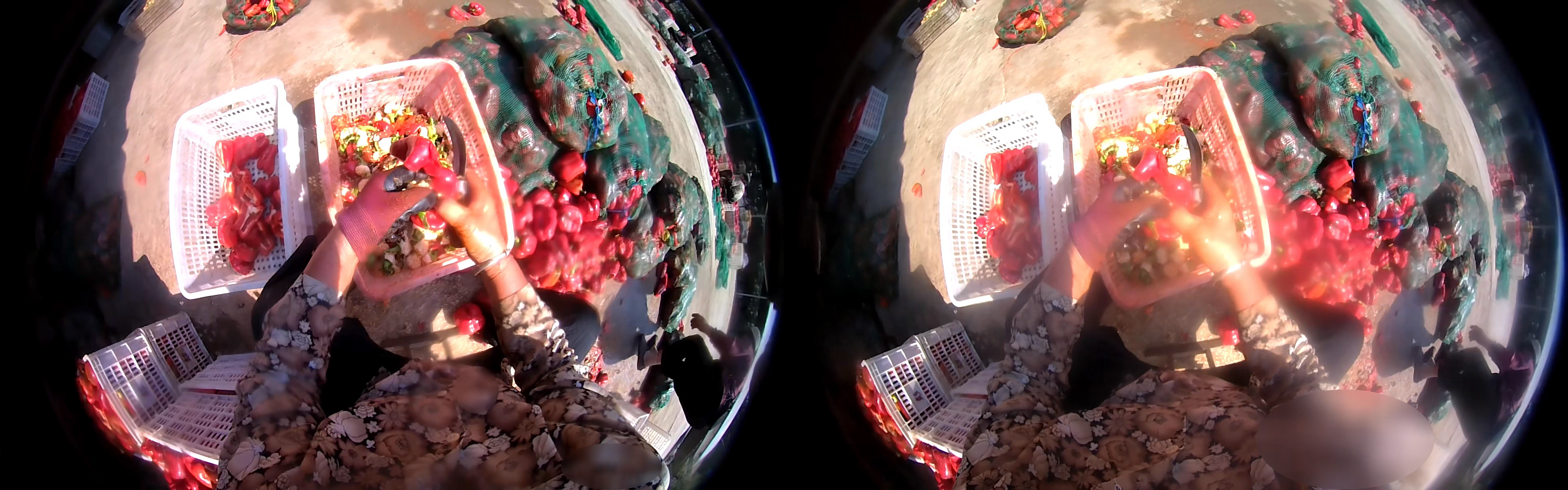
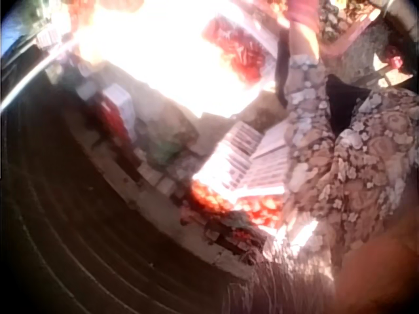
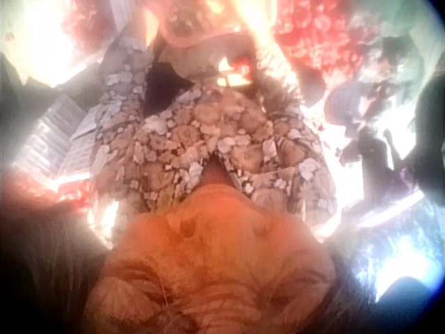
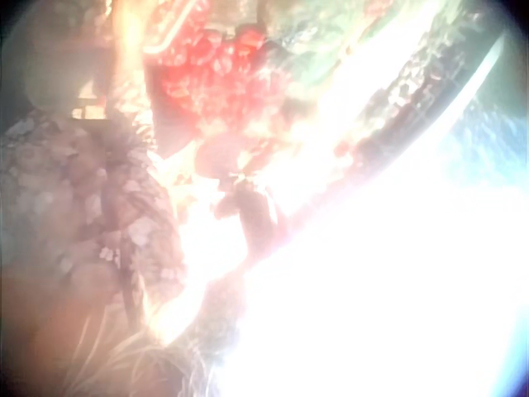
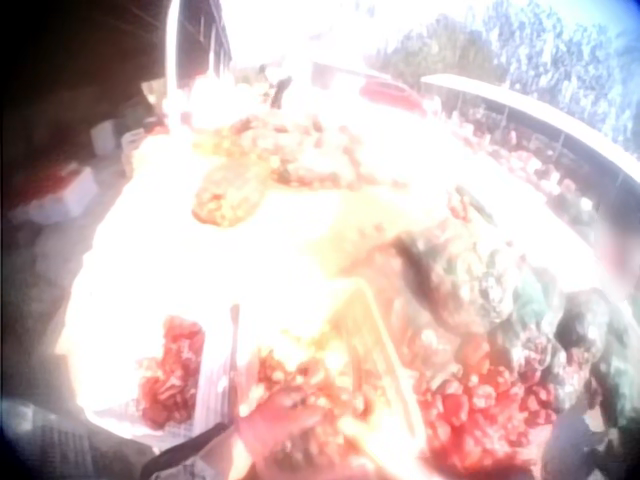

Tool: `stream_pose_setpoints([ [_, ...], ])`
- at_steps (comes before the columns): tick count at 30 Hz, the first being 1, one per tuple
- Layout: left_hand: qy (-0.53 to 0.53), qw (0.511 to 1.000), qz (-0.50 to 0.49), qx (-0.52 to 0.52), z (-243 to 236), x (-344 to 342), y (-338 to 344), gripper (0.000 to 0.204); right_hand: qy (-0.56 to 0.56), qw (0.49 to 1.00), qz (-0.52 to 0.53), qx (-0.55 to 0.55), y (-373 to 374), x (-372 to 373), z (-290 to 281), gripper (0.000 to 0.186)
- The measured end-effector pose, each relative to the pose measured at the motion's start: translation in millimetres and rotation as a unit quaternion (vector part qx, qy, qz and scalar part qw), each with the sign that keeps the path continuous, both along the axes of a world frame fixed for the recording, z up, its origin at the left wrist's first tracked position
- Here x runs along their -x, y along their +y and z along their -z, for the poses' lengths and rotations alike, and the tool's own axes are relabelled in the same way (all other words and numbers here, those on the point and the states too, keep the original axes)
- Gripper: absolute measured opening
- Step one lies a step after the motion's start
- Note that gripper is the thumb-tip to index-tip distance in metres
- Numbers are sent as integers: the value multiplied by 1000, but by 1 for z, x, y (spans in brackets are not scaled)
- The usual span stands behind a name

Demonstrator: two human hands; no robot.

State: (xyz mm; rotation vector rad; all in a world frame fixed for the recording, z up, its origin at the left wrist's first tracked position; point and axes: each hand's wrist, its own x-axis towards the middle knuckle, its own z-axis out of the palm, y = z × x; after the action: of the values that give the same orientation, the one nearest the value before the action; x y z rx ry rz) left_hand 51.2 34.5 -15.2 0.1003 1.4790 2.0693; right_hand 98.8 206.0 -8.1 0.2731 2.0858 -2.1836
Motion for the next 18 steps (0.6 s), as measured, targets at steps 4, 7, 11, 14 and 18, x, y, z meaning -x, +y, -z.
stream_pose_setpoints([
  [4, 0, 998, -51, -28, 2, -4, 11, 26, -29, 997, 67, 18, 12, 3, 27, 56],
  [7, 114, 981, -149, 39, 16, 5, -3, 21, -83, 972, 130, 175, 17, 9, 44, 53],
  [11, 79, 987, -125, 63, -4, 20, -20, 23, 15, 944, 211, 252, 42, 26, 76, 41],
  [14, 251, 931, -149, 218, 36, 23, -21, 28, 45, 956, 191, 218, 35, 33, 51, 39],
  [18, -73, 983, -166, -41, -9, 9, 3, 37, 90, 959, 124, 237, 9, 37, 30, 58],
])
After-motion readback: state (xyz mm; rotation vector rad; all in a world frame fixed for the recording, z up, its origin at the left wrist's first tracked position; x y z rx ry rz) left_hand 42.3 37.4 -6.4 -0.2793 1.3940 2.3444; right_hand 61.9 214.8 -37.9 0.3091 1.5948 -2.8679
